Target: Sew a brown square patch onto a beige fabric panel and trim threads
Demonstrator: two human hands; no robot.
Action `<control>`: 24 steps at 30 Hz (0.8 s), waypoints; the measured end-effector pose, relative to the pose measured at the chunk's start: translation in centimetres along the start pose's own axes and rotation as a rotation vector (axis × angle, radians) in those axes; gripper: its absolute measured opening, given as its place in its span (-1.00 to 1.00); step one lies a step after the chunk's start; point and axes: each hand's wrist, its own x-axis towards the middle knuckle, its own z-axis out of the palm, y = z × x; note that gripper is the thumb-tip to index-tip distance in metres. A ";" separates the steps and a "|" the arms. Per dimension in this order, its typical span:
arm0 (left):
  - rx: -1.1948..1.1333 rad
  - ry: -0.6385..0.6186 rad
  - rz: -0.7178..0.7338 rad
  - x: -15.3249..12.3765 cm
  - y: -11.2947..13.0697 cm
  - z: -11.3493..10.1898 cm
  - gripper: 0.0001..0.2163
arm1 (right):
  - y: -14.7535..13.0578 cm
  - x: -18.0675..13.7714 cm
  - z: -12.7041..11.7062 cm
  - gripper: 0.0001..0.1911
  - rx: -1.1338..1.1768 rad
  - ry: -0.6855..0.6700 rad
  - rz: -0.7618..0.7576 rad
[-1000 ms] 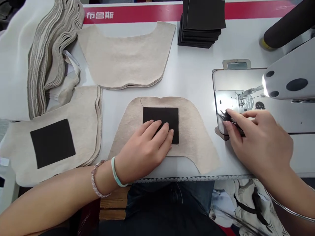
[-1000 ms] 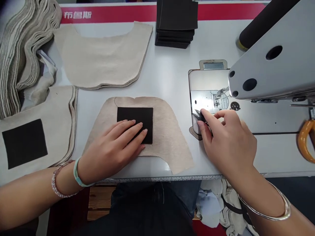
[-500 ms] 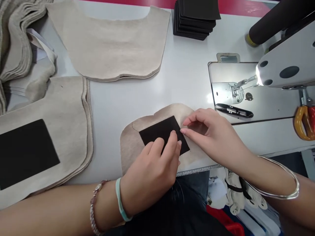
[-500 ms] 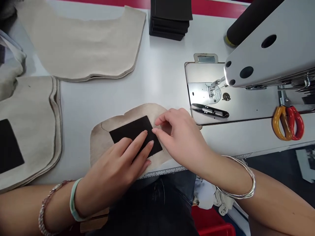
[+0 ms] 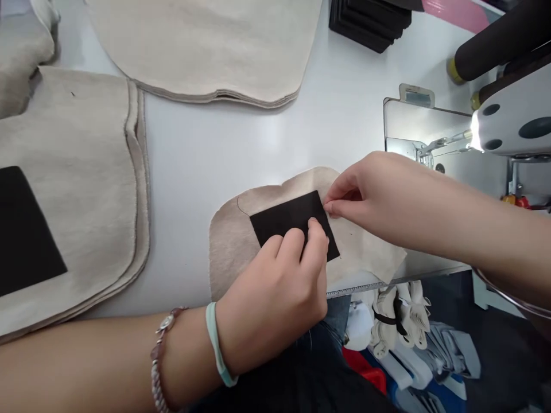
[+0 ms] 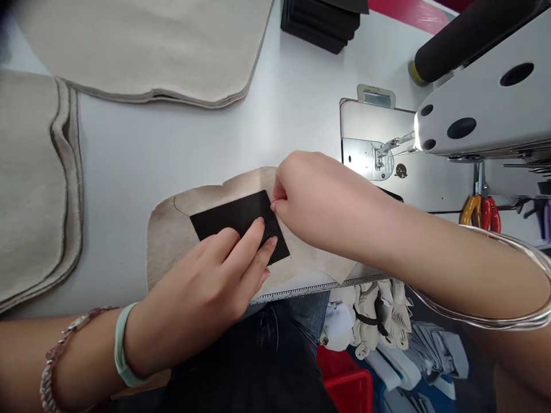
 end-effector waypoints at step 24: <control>-0.053 0.024 0.018 -0.3 -0.2 0.2 -0.73 | -1.1 -0.3 -0.6 -0.85 -0.021 -0.082 0.137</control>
